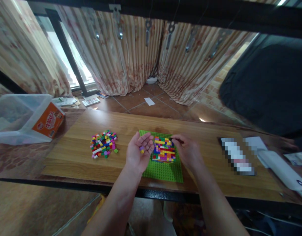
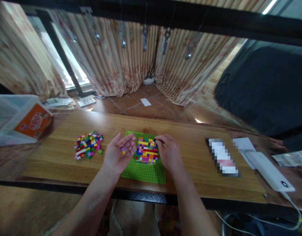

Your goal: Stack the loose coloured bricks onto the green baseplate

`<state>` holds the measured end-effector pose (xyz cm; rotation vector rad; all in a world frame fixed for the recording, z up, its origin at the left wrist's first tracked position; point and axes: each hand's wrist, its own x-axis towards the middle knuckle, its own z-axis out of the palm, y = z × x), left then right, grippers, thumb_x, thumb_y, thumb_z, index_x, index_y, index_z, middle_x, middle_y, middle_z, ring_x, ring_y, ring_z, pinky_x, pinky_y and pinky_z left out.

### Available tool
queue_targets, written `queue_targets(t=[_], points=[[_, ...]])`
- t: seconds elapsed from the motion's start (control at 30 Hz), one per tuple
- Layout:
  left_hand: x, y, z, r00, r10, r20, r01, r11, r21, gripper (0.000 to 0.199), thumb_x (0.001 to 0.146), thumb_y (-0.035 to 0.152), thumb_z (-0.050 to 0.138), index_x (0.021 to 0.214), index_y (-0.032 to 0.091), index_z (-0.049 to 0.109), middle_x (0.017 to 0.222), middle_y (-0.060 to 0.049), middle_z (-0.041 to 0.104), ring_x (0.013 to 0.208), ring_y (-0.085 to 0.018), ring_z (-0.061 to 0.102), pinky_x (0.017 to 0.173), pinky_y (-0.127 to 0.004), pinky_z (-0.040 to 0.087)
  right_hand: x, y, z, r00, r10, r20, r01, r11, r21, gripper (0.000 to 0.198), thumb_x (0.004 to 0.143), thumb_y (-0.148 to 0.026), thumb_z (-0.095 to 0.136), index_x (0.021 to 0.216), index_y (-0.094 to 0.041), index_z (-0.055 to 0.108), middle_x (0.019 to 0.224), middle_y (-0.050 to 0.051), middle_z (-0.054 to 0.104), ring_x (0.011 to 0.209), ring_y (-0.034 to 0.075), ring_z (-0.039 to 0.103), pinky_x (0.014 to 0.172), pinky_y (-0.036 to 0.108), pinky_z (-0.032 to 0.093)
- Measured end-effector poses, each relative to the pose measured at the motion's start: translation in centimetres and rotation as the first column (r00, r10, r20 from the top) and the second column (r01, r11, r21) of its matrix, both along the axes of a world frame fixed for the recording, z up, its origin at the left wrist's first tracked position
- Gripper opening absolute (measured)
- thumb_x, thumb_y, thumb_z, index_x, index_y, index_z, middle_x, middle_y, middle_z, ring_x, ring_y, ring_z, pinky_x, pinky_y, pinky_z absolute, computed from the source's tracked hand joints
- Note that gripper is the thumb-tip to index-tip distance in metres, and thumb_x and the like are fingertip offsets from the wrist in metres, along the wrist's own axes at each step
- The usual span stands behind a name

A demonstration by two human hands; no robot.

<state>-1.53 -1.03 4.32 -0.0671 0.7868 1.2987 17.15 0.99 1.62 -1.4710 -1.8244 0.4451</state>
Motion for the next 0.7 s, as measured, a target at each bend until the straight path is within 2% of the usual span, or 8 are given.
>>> queue_targets(t=[0.37,0.7], points=[[-0.1,0.0,0.0,1.000,0.000,-0.001,0.000,1.000,0.002,0.033,0.091,0.033,0.050,0.081,0.008,0.069,0.071,-0.009,0.068,0.058,-0.011,0.060,0.056,-0.020,0.051,0.3,0.2,-0.4,0.998,0.053,0.012,-0.054,0.998,0.031,0.021,0.089,-0.026,0.052,0.088,-0.021,0.072,0.091,0.006,0.071,0.087,0.021,0.065,0.082,0.037,0.050],[0.0,0.0,-0.1,1.000,0.000,-0.011,0.000,1.000,-0.010,0.032,0.090,0.033,0.052,0.081,0.009,0.070,0.071,-0.009,0.068,0.059,-0.011,0.060,0.057,-0.021,0.052,0.3,0.3,-1.4,0.994,0.071,-0.085,-0.070,0.998,0.009,0.020,0.087,-0.028,0.055,0.085,-0.023,0.074,0.089,0.005,0.072,0.085,0.020,0.066,0.080,0.035,0.051]])
